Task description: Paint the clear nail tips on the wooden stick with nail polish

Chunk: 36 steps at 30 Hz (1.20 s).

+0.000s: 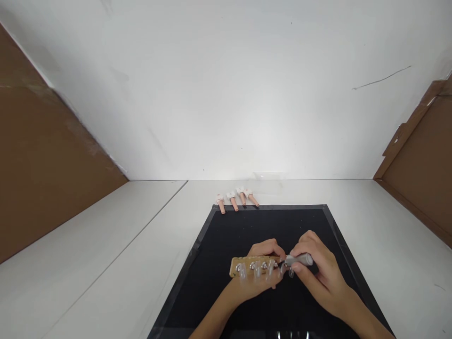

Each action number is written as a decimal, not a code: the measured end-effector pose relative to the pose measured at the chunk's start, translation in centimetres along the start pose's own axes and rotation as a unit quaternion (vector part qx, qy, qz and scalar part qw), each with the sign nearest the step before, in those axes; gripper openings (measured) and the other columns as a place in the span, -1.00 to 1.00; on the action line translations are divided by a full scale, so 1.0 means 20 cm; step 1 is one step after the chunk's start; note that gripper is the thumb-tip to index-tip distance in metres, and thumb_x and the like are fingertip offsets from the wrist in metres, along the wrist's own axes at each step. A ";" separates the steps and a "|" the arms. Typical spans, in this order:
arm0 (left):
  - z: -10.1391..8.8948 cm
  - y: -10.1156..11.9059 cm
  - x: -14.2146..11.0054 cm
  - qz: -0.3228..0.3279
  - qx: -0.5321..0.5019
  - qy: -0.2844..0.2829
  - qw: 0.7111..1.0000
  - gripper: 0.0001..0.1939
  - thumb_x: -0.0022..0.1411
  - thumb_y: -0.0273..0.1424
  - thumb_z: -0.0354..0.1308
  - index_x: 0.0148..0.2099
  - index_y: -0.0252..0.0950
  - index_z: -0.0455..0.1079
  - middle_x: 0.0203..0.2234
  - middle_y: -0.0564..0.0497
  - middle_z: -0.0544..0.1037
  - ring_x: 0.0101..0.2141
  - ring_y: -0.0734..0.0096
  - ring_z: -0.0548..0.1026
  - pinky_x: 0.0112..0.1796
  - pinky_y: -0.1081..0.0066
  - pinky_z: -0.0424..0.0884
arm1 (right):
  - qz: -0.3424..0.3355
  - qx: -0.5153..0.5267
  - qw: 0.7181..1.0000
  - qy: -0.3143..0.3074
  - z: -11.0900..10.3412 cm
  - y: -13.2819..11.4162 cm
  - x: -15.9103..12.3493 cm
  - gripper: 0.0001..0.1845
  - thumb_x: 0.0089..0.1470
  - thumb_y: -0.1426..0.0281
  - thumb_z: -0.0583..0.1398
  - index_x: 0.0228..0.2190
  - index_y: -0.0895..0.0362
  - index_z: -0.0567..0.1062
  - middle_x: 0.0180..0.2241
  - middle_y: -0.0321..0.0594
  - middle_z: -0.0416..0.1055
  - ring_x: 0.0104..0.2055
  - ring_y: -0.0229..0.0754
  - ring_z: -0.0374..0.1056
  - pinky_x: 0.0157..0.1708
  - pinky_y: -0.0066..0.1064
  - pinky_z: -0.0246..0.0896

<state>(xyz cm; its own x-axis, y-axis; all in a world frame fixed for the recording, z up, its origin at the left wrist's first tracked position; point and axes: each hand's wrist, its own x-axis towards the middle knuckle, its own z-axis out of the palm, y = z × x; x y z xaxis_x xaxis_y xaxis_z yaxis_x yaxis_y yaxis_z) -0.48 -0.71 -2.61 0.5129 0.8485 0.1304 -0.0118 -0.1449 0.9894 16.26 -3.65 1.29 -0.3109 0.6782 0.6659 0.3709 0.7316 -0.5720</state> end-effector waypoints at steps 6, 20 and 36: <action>0.01 0.01 0.00 -0.010 -0.014 -0.006 1.000 -0.80 -0.01 -0.36 0.29 -0.47 -0.36 0.34 -0.51 0.13 0.27 -0.69 0.73 0.27 -0.72 0.66 0.29 | 0.012 0.014 0.999 0.034 -0.02 0.00 -0.01 -0.87 0.28 0.35 0.02 -0.32 0.05 0.32 -0.52 -0.31 0.23 -0.48 -0.20 0.17 -0.54 -0.41 0.09; 0.00 0.01 -0.01 -0.017 -0.042 -0.026 0.999 -0.68 -0.02 -0.22 0.31 -0.47 -0.37 0.33 -0.50 0.13 0.29 -0.70 0.73 0.31 -0.71 0.67 0.32 | 0.025 0.030 0.998 0.058 -0.02 0.01 -0.01 -0.81 0.29 0.29 -0.01 -0.29 0.05 0.35 -0.48 -0.27 0.25 -0.47 -0.19 0.20 -0.55 -0.40 0.15; -0.01 0.00 -0.01 -0.015 -0.068 -0.034 0.997 -0.68 -0.06 -0.25 0.36 -0.47 -0.37 0.35 -0.51 0.13 0.29 -0.70 0.73 0.32 -0.72 0.67 0.31 | 0.036 0.073 0.996 0.028 -0.01 0.00 -0.01 -0.77 0.29 0.23 0.00 -0.33 0.06 0.36 -0.50 -0.30 0.24 -0.51 -0.23 0.19 -0.58 -0.43 0.12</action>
<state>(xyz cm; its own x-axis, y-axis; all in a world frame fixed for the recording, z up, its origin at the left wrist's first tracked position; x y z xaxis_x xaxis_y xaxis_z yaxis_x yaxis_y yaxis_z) -0.85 -0.77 -2.60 0.5715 0.8144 0.1008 -0.1103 -0.0454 0.9929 16.53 -3.74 1.23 -0.2373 0.7273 0.6440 0.2584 0.6864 -0.6798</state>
